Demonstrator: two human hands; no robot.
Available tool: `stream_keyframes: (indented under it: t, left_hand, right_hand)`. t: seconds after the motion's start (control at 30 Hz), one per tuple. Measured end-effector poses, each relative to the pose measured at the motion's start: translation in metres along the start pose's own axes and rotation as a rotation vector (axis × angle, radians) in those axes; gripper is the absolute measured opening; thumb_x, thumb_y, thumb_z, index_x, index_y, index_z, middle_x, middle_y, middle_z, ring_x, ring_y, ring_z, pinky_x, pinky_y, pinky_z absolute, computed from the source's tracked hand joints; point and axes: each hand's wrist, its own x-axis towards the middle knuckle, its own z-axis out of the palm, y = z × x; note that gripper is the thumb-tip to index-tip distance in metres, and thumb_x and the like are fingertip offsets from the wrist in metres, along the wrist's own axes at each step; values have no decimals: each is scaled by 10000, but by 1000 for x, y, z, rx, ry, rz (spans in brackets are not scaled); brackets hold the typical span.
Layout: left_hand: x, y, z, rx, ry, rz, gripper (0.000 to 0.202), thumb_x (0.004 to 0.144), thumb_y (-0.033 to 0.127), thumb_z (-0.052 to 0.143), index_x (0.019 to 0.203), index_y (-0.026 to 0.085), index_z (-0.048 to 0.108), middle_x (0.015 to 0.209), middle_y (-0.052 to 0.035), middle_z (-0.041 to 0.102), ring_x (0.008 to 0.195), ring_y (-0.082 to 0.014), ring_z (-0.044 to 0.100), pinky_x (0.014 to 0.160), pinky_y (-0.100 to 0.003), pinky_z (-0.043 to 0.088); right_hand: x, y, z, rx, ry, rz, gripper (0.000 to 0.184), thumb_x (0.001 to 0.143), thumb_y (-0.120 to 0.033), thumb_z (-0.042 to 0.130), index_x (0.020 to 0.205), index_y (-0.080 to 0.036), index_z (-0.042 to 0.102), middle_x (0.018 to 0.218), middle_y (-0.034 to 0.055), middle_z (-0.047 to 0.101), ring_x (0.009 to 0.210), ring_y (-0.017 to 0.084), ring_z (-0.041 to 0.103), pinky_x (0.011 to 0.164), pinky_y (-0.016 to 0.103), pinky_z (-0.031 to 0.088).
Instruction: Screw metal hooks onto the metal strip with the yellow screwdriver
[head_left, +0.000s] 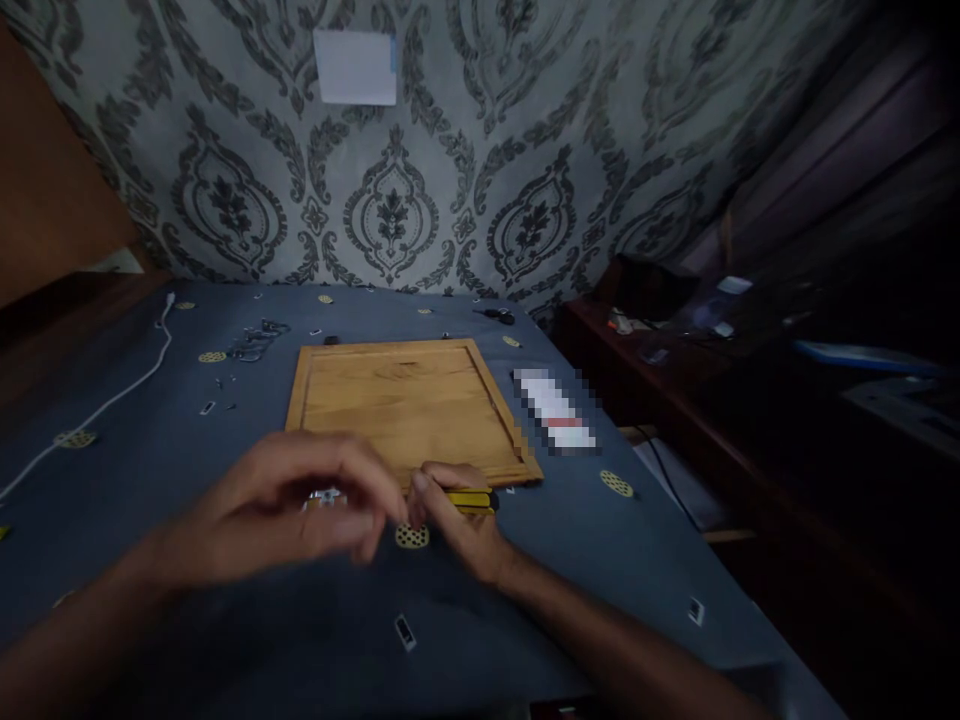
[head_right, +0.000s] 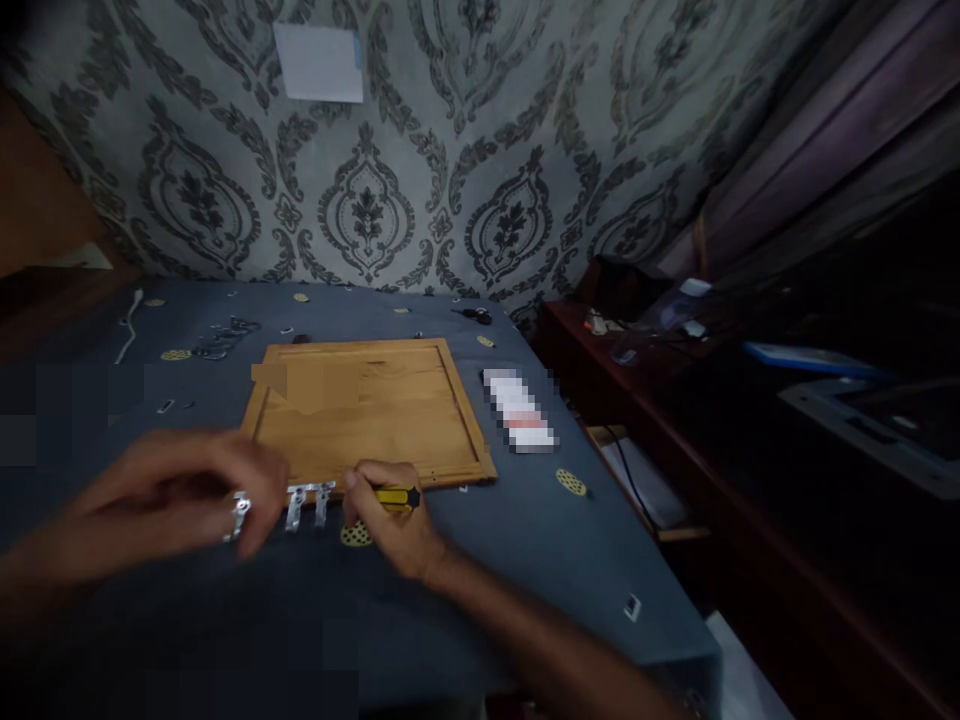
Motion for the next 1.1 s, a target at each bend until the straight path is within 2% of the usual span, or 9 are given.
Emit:
stream_keyframes:
  t: [0.1,0.2,0.3,0.43,0.67,0.83,1.0,1.1]
  left_hand:
    - [29,-15,2,-63,-4,-43,382,908,550,670,969,173,660,745,-11,650,739,-152,620,676,-249,512]
    - [53,-33,6,-109,-5,-100,311,933,471,617,921,161,648,750,-10,645,718,-129,606,669,-224,488]
    - [59,-50,8,-113,-41,-74,256,916,401,638,929,147,670,796,-23,667,771,-134,622,707,-225,489]
    - [55,-64,5,-113,-69,-102,236,903,372,660,935,142,699,874,-46,704,851,-149,645,770,-241,508]
    - [55,-66,3,-91,-198,-33,150,907,246,645,959,149,747,963,-59,742,890,-135,669,829,-250,518]
    - [54,-65,7,-43,-306,27,131,924,226,648,968,152,747,969,-60,731,885,-133,677,837,-256,517]
    - [54,-65,7,21,-321,14,125,942,208,632,989,147,731,1000,-66,728,917,-141,677,852,-256,505]
    - [54,-62,4,44,-340,5,163,970,256,615,1015,139,719,1015,-74,717,926,-149,673,844,-258,497]
  right_hand:
    - [0,0,-1,-11,-5,-6,596,1016,-561,447,529,-222,506,524,-3,562,502,118,532,549,269,426]
    - [-1,0,-2,-6,-18,8,601,1015,-582,454,535,-224,512,528,-2,567,510,124,535,550,274,424]
    - [-2,3,-3,14,-30,28,565,1013,-554,503,556,-221,532,553,-6,582,528,123,517,579,281,428]
    - [-2,7,-5,-42,-22,-49,571,1041,-510,474,562,-219,581,507,-33,528,460,107,445,539,268,416]
    - [-2,-3,-8,-101,-31,-3,549,1040,-472,487,558,-221,566,528,-28,576,467,105,461,553,268,419]
    - [-2,-4,-8,-127,-34,5,561,1041,-496,487,562,-223,595,511,-33,538,465,107,458,544,272,409]
    - [-1,-4,-9,-143,-22,-12,570,1044,-500,496,557,-225,604,497,-33,522,454,102,455,535,275,396]
    - [-2,-5,-10,-152,-30,-17,568,1048,-503,493,566,-228,615,492,-32,523,447,101,453,533,281,390]
